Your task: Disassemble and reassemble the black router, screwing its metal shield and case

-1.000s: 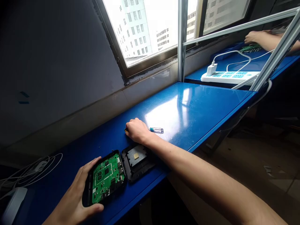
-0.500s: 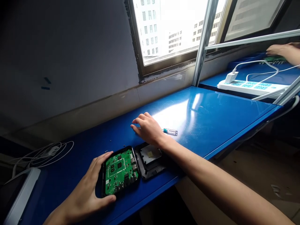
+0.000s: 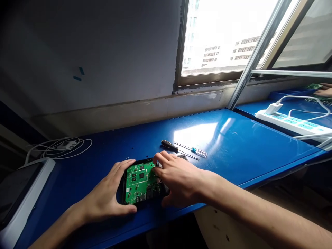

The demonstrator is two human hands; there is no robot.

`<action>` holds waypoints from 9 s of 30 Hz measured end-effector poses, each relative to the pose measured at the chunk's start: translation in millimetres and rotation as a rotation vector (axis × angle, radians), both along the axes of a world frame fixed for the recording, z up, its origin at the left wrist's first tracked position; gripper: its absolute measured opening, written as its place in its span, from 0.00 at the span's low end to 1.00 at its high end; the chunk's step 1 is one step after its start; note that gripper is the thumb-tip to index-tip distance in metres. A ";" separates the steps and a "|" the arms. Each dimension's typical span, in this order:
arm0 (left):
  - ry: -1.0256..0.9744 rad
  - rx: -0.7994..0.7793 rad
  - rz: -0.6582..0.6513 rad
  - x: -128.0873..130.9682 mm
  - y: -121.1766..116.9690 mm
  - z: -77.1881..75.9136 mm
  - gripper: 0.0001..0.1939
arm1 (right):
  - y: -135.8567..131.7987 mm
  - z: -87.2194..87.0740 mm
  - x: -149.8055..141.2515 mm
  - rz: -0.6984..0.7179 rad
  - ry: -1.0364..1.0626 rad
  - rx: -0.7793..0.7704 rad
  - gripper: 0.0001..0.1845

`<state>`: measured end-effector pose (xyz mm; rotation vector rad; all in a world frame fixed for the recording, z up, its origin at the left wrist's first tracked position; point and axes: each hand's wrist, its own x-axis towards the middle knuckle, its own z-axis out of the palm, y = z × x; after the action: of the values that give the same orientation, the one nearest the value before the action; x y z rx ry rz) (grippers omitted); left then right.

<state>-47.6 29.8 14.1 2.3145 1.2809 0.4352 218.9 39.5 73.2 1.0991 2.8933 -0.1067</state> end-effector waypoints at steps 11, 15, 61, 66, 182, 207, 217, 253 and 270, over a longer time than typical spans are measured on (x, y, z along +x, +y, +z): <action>0.027 -0.089 0.015 2.8 2.8 3.5 0.61 | 2.9 0.1 -2.8 -0.033 0.003 -0.070 0.25; 0.021 -0.134 0.017 2.4 3.0 3.5 0.65 | 2.8 -2.4 -0.7 -0.072 0.053 -0.159 0.29; -0.302 0.062 0.022 -11.5 -10.9 12.6 0.66 | -4.3 46.5 6.1 0.023 0.207 0.166 0.32; -0.235 0.371 -0.103 -7.9 -26.4 32.1 0.57 | -20.5 55.0 10.1 0.080 0.245 0.175 0.36; -0.761 0.021 -0.070 21.4 -50.2 40.3 0.63 | -43.8 5.8 -0.5 0.035 0.557 -0.126 0.57; -0.050 0.026 0.022 -6.8 -17.2 -0.5 0.66 | 1.7 -6.2 3.2 0.086 0.165 0.255 0.45; -0.123 -0.024 0.033 -5.8 -16.7 3.6 0.64 | 8.7 6.9 -5.2 0.058 0.092 0.118 0.45; -0.149 -0.107 0.045 -9.0 -11.9 -0.7 0.57 | 8.7 -4.6 2.3 0.066 0.155 -0.061 0.45; -0.154 -0.115 0.033 -9.3 -8.7 2.9 0.60 | 6.7 -8.0 2.4 0.027 0.181 -0.106 0.41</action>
<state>-56.9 21.1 17.0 2.1248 1.2377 0.5257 221.2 46.2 65.2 1.0858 3.0166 -0.3730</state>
